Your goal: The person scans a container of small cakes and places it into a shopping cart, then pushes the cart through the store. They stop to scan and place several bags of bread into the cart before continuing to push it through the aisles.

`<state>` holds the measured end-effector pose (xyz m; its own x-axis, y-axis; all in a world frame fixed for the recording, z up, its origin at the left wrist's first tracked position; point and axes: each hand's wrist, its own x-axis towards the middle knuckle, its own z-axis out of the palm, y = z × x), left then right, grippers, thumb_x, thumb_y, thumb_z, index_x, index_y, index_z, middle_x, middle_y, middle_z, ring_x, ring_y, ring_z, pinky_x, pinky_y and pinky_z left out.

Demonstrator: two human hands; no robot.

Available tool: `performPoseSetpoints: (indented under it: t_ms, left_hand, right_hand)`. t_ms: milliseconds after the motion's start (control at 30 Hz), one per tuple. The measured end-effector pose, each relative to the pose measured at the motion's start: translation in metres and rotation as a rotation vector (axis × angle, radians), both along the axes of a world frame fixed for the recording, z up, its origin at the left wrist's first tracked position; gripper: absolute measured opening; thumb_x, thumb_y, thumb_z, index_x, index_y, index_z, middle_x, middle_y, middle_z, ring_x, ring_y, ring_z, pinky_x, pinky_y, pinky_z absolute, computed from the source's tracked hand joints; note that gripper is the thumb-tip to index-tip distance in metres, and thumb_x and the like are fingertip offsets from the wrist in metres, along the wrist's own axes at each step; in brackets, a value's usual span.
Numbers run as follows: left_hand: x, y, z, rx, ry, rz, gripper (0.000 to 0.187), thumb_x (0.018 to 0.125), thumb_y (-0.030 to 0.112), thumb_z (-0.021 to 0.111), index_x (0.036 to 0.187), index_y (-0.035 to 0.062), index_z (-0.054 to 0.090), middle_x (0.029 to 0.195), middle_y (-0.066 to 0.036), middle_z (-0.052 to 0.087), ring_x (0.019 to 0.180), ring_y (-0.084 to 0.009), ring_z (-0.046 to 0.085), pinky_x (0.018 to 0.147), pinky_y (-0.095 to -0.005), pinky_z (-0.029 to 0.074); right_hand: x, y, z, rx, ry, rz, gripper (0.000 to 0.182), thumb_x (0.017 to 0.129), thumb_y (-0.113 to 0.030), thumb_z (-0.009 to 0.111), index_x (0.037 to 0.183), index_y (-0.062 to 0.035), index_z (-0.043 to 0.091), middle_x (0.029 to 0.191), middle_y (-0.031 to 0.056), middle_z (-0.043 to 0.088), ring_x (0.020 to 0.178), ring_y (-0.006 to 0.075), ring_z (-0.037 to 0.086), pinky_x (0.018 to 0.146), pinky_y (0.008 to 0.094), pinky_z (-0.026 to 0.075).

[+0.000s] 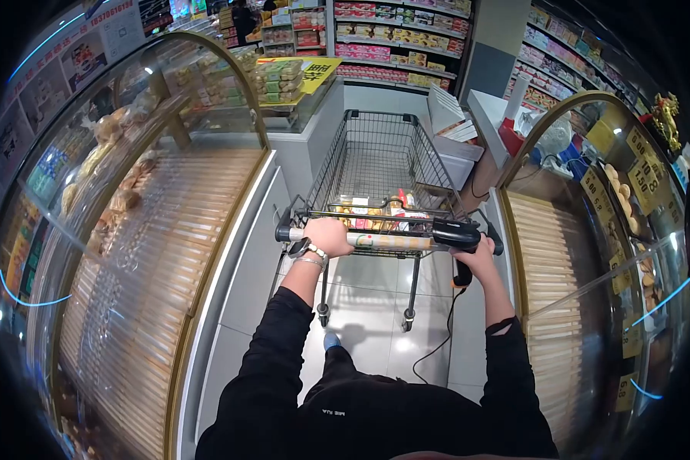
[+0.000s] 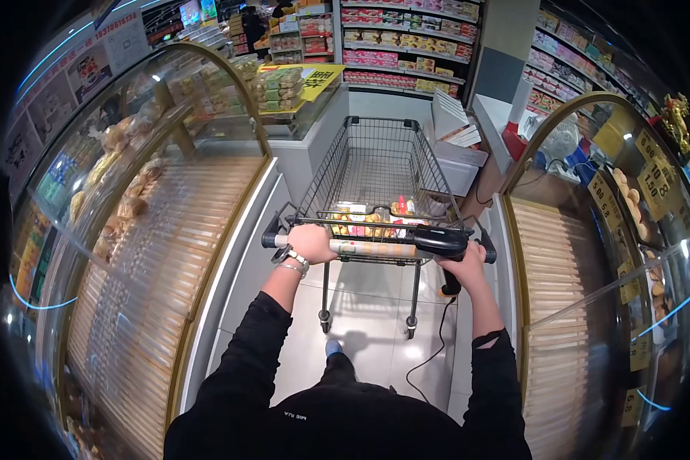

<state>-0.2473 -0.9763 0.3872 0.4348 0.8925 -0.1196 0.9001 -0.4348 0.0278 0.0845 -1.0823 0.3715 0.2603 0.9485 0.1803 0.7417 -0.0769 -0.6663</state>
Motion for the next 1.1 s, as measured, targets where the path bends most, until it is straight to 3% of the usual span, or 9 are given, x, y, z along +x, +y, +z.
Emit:
performPoseSetpoints:
  t_ms: [133,267,533,733,867,1000,1100]
  left_hand:
    - [0.0,0.063,-0.007,0.04,-0.05,-0.01,0.037,0.061,0.045,0.064,0.074,0.0113,0.071,0.072,-0.01,0.067,0.069,-0.0263,0.066,0.063,-0.0365,0.053]
    - [-0.002,0.122,-0.007,0.007,-0.067,-0.026,0.036,0.061,0.043,0.064,0.076,0.0106,0.071,0.072,-0.011,0.067,0.069,-0.0261,0.066,0.064,-0.0361,0.053]
    - [0.001,0.235,-0.02,0.009,-0.067,-0.047,0.033,0.061,0.04,0.064,0.075,0.0116,0.071,0.072,-0.01,0.067,0.069,-0.0261,0.066,0.064,-0.037,0.053]
    - [0.009,0.313,-0.027,0.023,-0.048,-0.037,0.036,0.061,0.046,0.065,0.073,0.0132,0.071,0.069,-0.011,0.066,0.068,-0.0269,0.066,0.064,-0.0372,0.053]
    - [0.019,0.366,-0.025,0.012,-0.024,-0.019,0.033,0.062,0.041,0.064,0.076,0.0114,0.071,0.074,-0.01,0.068,0.071,-0.0268,0.066,0.065,-0.0371,0.053]
    - [0.032,0.417,-0.035,0.009,-0.028,-0.01,0.03,0.061,0.042,0.062,0.076,0.0177,0.072,0.068,-0.009,0.066,0.067,-0.0274,0.065,0.062,-0.0372,0.052]
    - [0.047,0.451,-0.032,0.004,-0.018,0.013,0.029,0.06,0.041,0.062,0.074,0.0169,0.071,0.066,-0.009,0.065,0.066,-0.0277,0.065,0.061,-0.0379,0.052]
  right_hand:
    - [0.0,0.056,-0.005,-0.016,0.001,-0.023,0.053,0.055,-0.04,0.077,0.098,-0.0108,0.064,0.095,0.0095,0.057,0.101,0.0245,0.047,0.097,0.037,0.022]
    - [0.005,0.116,-0.017,-0.046,-0.069,-0.032,0.054,0.056,-0.041,0.076,0.099,-0.0105,0.063,0.096,0.0094,0.058,0.102,0.0254,0.047,0.098,0.0363,0.021]
    - [0.007,0.216,-0.03,-0.026,0.037,-0.068,0.06,0.055,-0.04,0.078,0.102,-0.0082,0.062,0.1,0.0091,0.054,0.108,0.0292,0.037,0.099,0.0391,0.022]
    - [0.012,0.292,-0.036,0.007,-0.008,-0.059,0.056,0.054,-0.037,0.079,0.099,-0.0087,0.064,0.1,0.0083,0.054,0.107,0.0297,0.038,0.099,0.0399,0.023]
    - [0.012,0.341,-0.035,0.045,-0.027,-0.091,0.055,0.051,-0.037,0.08,0.095,-0.0074,0.064,0.098,0.0109,0.053,0.105,0.0319,0.039,0.095,0.041,0.03]
    - [0.025,0.392,-0.037,0.104,-0.046,-0.056,0.054,0.049,-0.036,0.08,0.091,-0.0061,0.064,0.094,0.0123,0.052,0.101,0.0347,0.04,0.092,0.0423,0.032]
    - [0.035,0.429,-0.034,0.149,-0.077,0.012,0.05,0.052,-0.036,0.078,0.092,-0.0091,0.066,0.089,0.0082,0.055,0.096,0.0263,0.046,0.094,0.0408,0.026]
